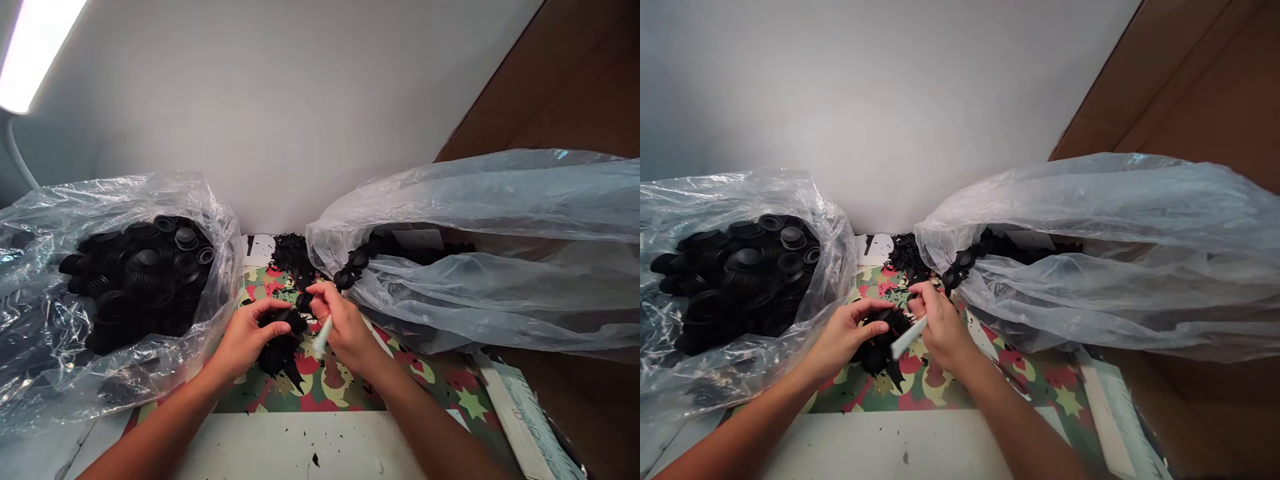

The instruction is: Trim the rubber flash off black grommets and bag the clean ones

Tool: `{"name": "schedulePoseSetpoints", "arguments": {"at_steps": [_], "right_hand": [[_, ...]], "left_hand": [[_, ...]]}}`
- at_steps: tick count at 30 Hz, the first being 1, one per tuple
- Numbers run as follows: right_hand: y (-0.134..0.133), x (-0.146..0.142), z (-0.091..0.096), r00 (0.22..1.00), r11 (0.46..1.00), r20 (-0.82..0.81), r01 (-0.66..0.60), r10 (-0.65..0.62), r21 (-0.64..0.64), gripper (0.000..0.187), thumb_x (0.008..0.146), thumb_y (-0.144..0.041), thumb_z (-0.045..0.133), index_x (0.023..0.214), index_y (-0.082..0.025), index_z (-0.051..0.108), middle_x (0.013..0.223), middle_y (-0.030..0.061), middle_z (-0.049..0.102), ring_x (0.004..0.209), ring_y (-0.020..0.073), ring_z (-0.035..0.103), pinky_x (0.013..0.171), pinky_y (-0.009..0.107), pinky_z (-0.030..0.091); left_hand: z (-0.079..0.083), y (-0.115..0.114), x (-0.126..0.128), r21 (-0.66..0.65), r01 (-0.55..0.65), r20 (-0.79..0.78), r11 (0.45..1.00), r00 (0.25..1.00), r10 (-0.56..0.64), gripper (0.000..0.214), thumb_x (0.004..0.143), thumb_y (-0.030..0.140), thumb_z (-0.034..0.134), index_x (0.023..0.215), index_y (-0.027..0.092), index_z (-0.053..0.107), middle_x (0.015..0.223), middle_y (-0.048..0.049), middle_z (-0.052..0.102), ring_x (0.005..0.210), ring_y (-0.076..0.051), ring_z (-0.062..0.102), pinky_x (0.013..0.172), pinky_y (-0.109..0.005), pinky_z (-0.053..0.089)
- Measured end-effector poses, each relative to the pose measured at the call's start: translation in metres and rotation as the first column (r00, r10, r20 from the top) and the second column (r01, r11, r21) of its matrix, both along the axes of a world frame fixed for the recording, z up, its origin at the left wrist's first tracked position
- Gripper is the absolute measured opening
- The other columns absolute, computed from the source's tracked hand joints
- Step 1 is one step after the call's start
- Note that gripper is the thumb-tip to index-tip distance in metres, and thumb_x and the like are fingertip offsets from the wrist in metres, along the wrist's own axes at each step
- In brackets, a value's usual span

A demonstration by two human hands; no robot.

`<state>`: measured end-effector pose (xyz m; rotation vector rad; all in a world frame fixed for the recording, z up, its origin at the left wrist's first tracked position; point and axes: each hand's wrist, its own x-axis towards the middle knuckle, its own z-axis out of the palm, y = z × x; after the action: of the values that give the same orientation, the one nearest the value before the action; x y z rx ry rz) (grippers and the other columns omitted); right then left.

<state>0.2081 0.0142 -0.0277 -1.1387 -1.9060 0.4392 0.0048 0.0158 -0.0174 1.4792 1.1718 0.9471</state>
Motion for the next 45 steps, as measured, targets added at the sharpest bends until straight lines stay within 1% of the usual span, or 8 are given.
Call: {"name": "schedulePoseSetpoints", "arguments": {"at_steps": [6, 15, 22, 27, 30, 35, 40, 45], "right_hand": [[0.004, -0.008, -0.002, 0.896, 0.976, 0.420, -0.200, 0.146, 0.087, 0.020, 0.104, -0.026, 0.048, 0.084, -0.023, 0.050, 0.077, 0.0014, 0.065, 0.068, 0.0188, 0.056, 0.065, 0.030, 0.039], [0.009, -0.007, -0.005, 0.889, 0.944, 0.366, -0.322, 0.275, 0.071, 0.029, 0.100, -0.012, 0.039, 0.073, -0.023, 0.042, 0.069, -0.0023, 0.059, 0.060, 0.0145, 0.048, 0.063, 0.028, 0.030], [-0.004, -0.023, -0.012, 0.884, 0.851, 0.407, -0.387, 0.231, 0.356, 0.031, 0.094, -0.007, 0.039, 0.068, -0.022, 0.046, 0.057, -0.0045, 0.050, 0.053, 0.0137, 0.041, 0.061, 0.031, 0.026], [0.002, -0.020, -0.012, 0.955, 0.846, 0.296, -0.178, 0.026, 0.502, 0.034, 0.095, -0.008, 0.041, 0.065, -0.024, 0.042, 0.055, -0.0047, 0.046, 0.052, 0.0145, 0.036, 0.059, 0.031, 0.026], [0.008, -0.017, -0.011, 0.950, 0.844, 0.308, -0.202, 0.046, 0.497, 0.035, 0.098, -0.010, 0.039, 0.066, -0.024, 0.041, 0.056, -0.0045, 0.047, 0.052, 0.0144, 0.035, 0.059, 0.031, 0.026], [0.007, -0.016, -0.011, 0.948, 0.845, 0.293, -0.255, 0.123, 0.470, 0.036, 0.102, -0.015, 0.037, 0.068, -0.023, 0.043, 0.057, -0.0037, 0.050, 0.052, 0.0138, 0.037, 0.059, 0.031, 0.027], [0.007, -0.015, -0.013, 0.969, 0.880, 0.236, -0.170, 0.068, 0.444, 0.034, 0.100, -0.015, 0.037, 0.067, -0.024, 0.041, 0.056, -0.0038, 0.048, 0.051, 0.0144, 0.038, 0.059, 0.030, 0.028], [0.008, -0.019, -0.017, 0.985, 0.995, 0.172, -0.029, 0.013, 0.093, 0.027, 0.094, -0.021, 0.046, 0.068, -0.024, 0.042, 0.059, -0.0026, 0.052, 0.056, 0.0155, 0.045, 0.058, 0.027, 0.030]], "left_hand": [[0.008, -0.002, 0.003, 0.049, 0.048, -0.028, 0.998, 0.999, -0.047, 0.040, 0.066, 0.011, 0.074, 0.104, 0.024, 0.078, 0.103, -0.0034, 0.081, 0.101, -0.028, 0.073, 0.095, -0.040, 0.054], [0.014, -0.003, 0.002, 0.148, 0.239, -0.279, 0.960, 0.941, -0.192, 0.020, 0.078, 0.018, 0.069, 0.096, 0.023, 0.078, 0.096, -0.0043, 0.077, 0.090, -0.024, 0.068, 0.085, -0.035, 0.050], [0.013, 0.008, -0.010, 0.156, -0.030, -0.069, 0.987, 0.997, 0.042, 0.021, 0.083, 0.029, 0.062, 0.064, 0.020, 0.066, 0.061, 0.0006, 0.068, 0.062, -0.018, 0.062, 0.066, -0.028, 0.048], [0.013, 0.010, -0.014, 0.183, 0.068, -0.075, 0.981, 0.996, -0.056, 0.010, 0.077, 0.027, 0.070, 0.083, 0.021, 0.076, 0.086, -0.0037, 0.078, 0.084, -0.023, 0.069, 0.078, -0.031, 0.051], [0.015, 0.008, -0.008, 0.248, 0.194, -0.179, 0.949, 0.972, -0.152, 0.020, 0.076, 0.024, 0.073, 0.095, 0.025, 0.078, 0.097, -0.0034, 0.079, 0.095, -0.024, 0.068, 0.088, -0.033, 0.049], [0.017, 0.008, -0.005, 0.177, 0.353, -0.268, 0.919, 0.916, -0.300, 0.016, 0.075, 0.026, 0.076, 0.091, 0.023, 0.077, 0.085, -0.0007, 0.077, 0.079, -0.021, 0.067, 0.074, -0.029, 0.048], [0.016, -0.002, 0.006, 0.181, 0.132, -0.159, 0.974, 0.982, -0.103, 0.013, 0.071, 0.018, 0.076, 0.084, 0.022, 0.076, 0.079, 0.0021, 0.076, 0.076, -0.018, 0.066, 0.072, -0.026, 0.047], [0.011, -0.009, 0.014, 0.157, -0.053, -0.061, 0.986, 0.996, 0.063, 0.006, 0.071, 0.022, 0.071, 0.074, 0.020, 0.076, 0.065, 0.0022, 0.071, 0.059, -0.015, 0.059, 0.057, -0.023, 0.043]]}}
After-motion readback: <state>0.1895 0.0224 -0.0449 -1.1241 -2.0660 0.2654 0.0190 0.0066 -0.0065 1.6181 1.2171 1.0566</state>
